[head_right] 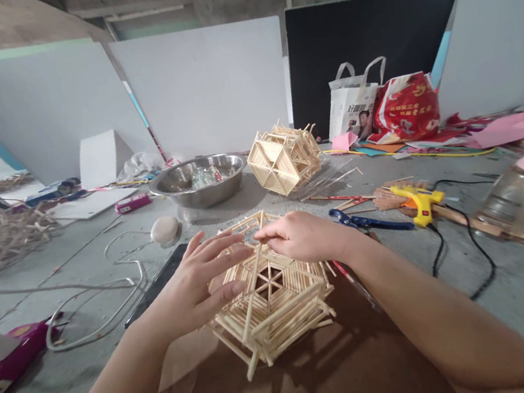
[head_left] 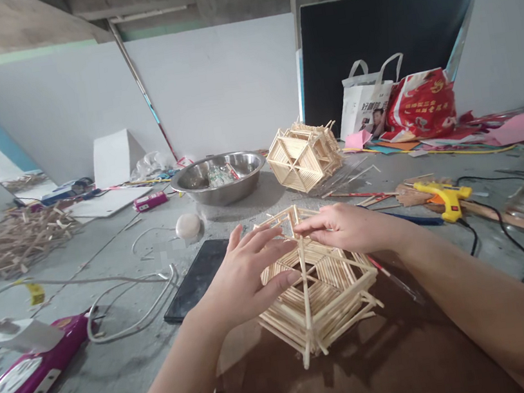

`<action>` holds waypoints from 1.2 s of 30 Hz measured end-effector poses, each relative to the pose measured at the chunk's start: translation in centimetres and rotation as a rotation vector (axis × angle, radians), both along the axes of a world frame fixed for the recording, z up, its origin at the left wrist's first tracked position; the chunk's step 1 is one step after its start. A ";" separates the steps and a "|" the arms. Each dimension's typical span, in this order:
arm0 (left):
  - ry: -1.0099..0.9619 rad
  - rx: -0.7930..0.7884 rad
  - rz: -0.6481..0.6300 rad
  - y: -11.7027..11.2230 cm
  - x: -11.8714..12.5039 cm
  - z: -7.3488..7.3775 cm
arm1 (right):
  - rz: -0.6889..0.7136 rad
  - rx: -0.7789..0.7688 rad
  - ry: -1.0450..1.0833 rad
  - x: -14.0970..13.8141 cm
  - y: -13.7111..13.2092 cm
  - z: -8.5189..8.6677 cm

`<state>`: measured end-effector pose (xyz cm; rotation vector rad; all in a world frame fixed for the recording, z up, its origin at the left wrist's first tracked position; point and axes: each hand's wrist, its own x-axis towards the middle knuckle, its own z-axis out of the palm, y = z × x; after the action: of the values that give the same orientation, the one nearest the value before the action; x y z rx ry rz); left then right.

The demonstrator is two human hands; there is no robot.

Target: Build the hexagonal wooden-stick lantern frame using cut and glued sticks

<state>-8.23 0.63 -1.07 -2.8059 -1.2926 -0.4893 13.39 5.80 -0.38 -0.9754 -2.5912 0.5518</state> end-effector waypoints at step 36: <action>-0.031 0.021 0.000 0.0 -0.2 0.0 | 0.014 -0.006 -0.030 0.2 0.0 0.0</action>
<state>-8.40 0.60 -1.04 -2.7922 -1.2858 -0.5451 13.63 5.78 -0.38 -0.9756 -2.6261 0.5531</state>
